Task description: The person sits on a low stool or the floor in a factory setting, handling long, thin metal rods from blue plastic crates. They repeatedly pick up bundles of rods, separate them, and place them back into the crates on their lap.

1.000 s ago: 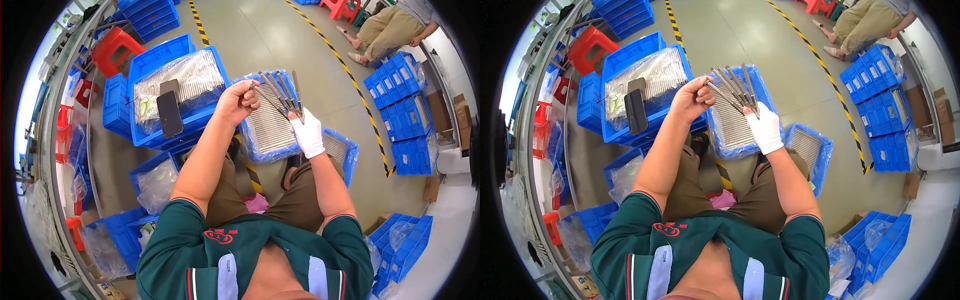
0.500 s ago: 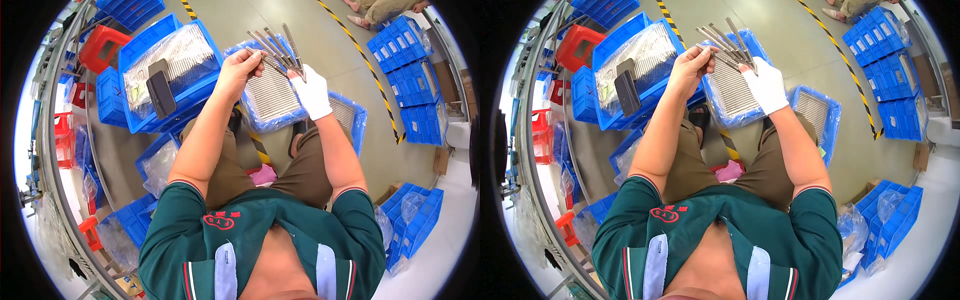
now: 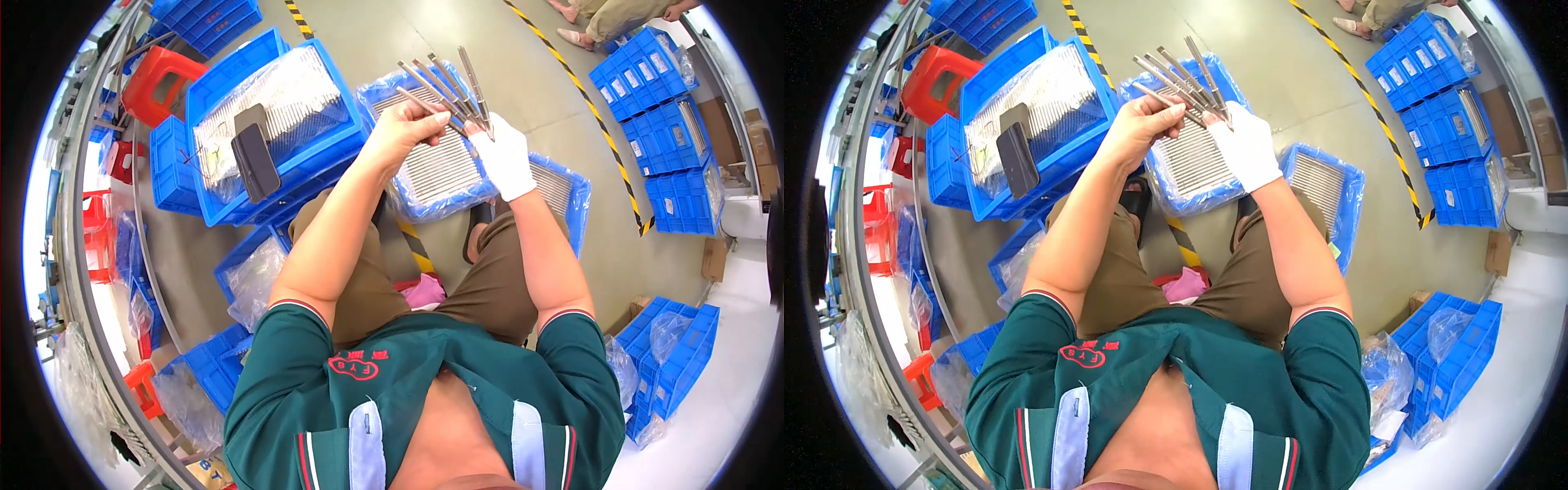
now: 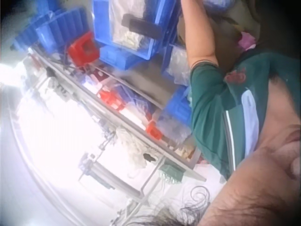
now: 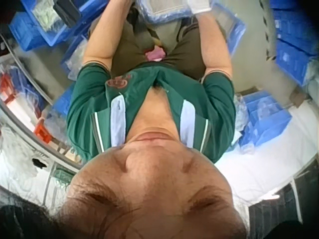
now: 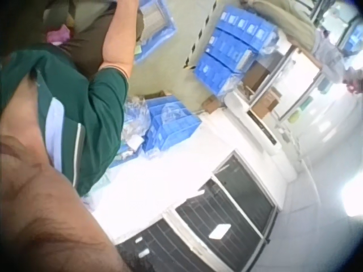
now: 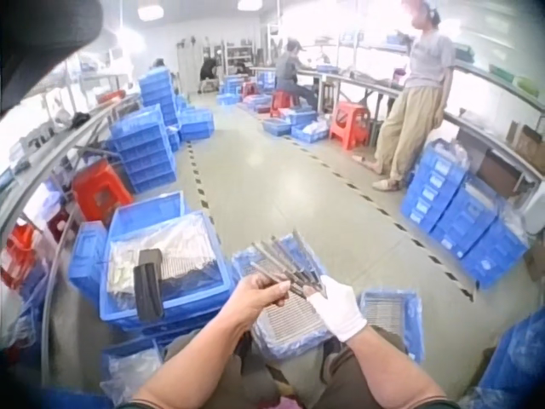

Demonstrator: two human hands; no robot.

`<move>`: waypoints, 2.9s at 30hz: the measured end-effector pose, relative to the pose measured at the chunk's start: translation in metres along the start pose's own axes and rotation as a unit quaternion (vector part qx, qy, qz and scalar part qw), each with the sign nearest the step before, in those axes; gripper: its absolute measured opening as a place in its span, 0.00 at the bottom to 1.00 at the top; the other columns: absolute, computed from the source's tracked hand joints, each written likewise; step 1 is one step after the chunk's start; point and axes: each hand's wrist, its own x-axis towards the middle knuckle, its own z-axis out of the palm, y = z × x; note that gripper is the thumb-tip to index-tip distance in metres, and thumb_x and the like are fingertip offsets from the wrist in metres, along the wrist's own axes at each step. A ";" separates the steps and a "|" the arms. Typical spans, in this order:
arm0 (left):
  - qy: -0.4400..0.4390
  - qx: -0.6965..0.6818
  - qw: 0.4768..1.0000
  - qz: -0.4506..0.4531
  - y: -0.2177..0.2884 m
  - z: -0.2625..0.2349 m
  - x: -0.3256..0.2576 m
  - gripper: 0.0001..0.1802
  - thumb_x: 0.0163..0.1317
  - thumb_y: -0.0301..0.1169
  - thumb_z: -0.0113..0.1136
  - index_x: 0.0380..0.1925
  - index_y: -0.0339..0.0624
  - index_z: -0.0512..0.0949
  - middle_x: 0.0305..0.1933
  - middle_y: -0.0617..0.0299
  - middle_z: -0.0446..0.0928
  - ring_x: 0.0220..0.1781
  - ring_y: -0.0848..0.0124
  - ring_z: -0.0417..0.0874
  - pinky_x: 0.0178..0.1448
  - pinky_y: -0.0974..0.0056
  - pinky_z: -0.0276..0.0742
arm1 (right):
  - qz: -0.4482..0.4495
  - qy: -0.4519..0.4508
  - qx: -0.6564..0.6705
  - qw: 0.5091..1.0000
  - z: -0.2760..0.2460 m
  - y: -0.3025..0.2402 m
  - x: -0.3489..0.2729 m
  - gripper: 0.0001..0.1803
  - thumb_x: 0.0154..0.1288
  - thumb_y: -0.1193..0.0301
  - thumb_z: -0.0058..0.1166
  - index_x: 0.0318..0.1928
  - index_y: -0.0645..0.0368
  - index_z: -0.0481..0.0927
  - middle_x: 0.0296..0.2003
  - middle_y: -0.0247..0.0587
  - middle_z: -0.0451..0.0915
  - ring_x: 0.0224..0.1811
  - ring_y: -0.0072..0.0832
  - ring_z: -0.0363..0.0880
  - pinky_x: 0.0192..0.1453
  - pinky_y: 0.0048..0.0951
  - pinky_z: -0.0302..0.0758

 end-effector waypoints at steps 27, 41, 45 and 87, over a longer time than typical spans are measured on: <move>0.057 0.072 0.995 0.045 -0.046 0.015 0.005 0.10 0.66 0.36 0.53 0.35 0.40 0.75 0.28 0.67 0.75 0.30 0.79 0.73 0.36 0.72 0.69 | 0.037 0.068 0.077 0.994 0.024 0.002 0.007 0.14 0.62 0.62 0.54 0.39 0.61 0.76 0.29 0.50 0.79 0.30 0.39 0.78 0.37 0.35 0.73; -0.246 0.056 0.963 -0.091 -0.022 0.023 -0.016 0.15 0.68 0.42 0.50 0.34 0.41 0.74 0.31 0.65 0.74 0.33 0.76 0.74 0.42 0.70 0.72 | 0.176 -0.092 0.418 0.887 -0.006 -0.012 0.015 0.12 0.66 0.64 0.54 0.39 0.61 0.75 0.10 0.21 0.57 0.08 0.12 0.50 0.11 0.19 0.46; -0.260 0.049 0.959 -0.097 -0.029 0.022 -0.014 0.15 0.68 0.43 0.50 0.33 0.42 0.74 0.31 0.66 0.75 0.34 0.76 0.75 0.43 0.69 0.72 | 0.190 -0.108 0.440 0.871 -0.009 -0.008 0.020 0.11 0.66 0.65 0.53 0.36 0.62 0.76 0.10 0.20 0.57 0.08 0.12 0.50 0.11 0.19 0.46; 0.090 0.057 0.994 0.031 0.017 -0.031 -0.006 0.14 0.64 0.39 0.57 0.35 0.36 0.76 0.19 0.70 0.66 0.20 0.78 0.68 0.26 0.72 0.64 | 0.072 -0.039 0.074 0.994 0.015 0.003 0.016 0.17 0.65 0.58 0.52 0.35 0.61 0.77 0.21 0.38 0.77 0.24 0.25 0.73 0.32 0.29 0.70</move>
